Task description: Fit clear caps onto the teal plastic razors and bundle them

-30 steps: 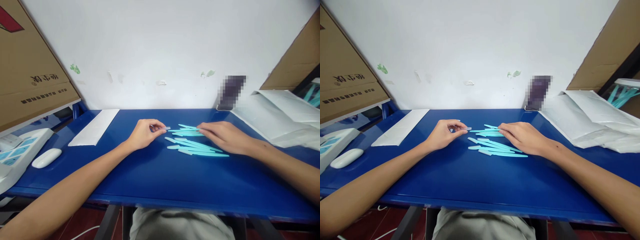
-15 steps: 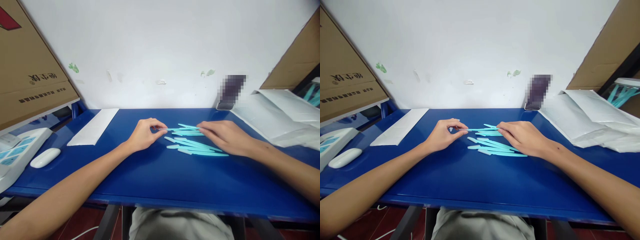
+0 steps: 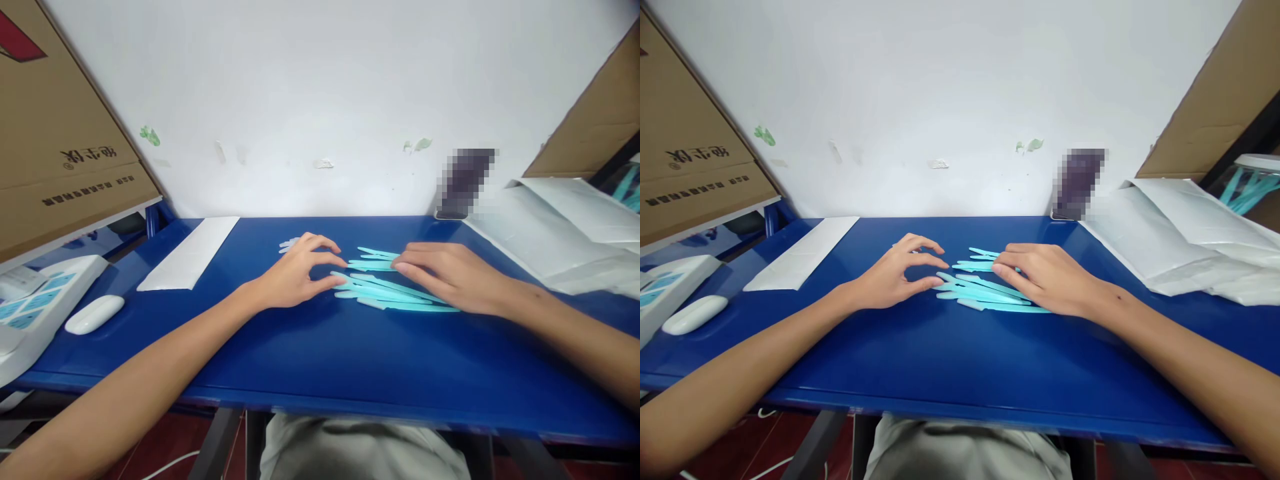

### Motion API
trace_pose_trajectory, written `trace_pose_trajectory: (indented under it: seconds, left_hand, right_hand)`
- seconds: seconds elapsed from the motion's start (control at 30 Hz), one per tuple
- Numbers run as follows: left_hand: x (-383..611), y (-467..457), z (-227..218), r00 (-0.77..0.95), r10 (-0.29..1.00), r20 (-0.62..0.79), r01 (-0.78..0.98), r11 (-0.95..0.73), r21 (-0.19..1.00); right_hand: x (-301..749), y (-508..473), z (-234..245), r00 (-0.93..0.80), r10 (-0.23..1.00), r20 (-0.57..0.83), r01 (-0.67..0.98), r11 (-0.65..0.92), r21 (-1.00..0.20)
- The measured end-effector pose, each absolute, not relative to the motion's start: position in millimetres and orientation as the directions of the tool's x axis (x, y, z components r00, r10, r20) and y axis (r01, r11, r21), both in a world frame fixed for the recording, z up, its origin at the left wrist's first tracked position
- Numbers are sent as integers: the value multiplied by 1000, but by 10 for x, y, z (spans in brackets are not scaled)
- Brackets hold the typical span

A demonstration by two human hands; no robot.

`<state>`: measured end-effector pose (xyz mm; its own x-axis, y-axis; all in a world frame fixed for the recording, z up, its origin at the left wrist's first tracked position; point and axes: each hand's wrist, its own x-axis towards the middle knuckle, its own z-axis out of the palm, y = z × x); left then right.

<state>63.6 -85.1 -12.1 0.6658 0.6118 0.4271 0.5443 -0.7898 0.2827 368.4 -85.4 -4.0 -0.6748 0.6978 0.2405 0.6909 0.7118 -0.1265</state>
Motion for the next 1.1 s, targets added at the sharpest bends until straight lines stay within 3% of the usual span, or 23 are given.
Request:
trace_pose_trajectory:
  seconds: [0.13, 0.2, 0.3, 0.5, 0.73, 0.93, 1.03, 1.1]
  left_hand:
    - [436, -715, -82, 688, 642, 338, 673, -739, 33]
    - [315, -646, -50, 678, 684, 269, 724, -685, -81]
    - [160, -577, -13, 625, 763, 166, 781, -608, -142]
    - [135, -544, -103, 614, 783, 101, 787, -597, -155]
    - [437, -671, -153, 783, 599, 167, 618, -780, -100]
    - [541, -707, -159, 790, 585, 183, 590, -807, 28]
    - [553, -727, -155, 770, 592, 238, 608, -794, 9]
    - [563, -745, -147, 702, 630, 331, 648, -758, 70]
  right_hand:
    - [3829, -706, -122, -638, 741, 209, 756, 655, -12]
    - [3876, -647, -153, -643, 747, 171, 757, 654, -12]
    - [3896, -606, -167, -655, 741, 146, 742, 668, -64]
    - [3849, -634, -136, -678, 706, 204, 699, 705, -120]
    - [3755, -708, -84, -522, 732, 437, 758, 633, -155]
    - [3743, -731, -77, -435, 788, 435, 822, 545, -165]
    - [3743, -753, -65, -396, 812, 429, 806, 531, -260]
    - [3740, -768, -58, -387, 810, 441, 777, 544, -317]
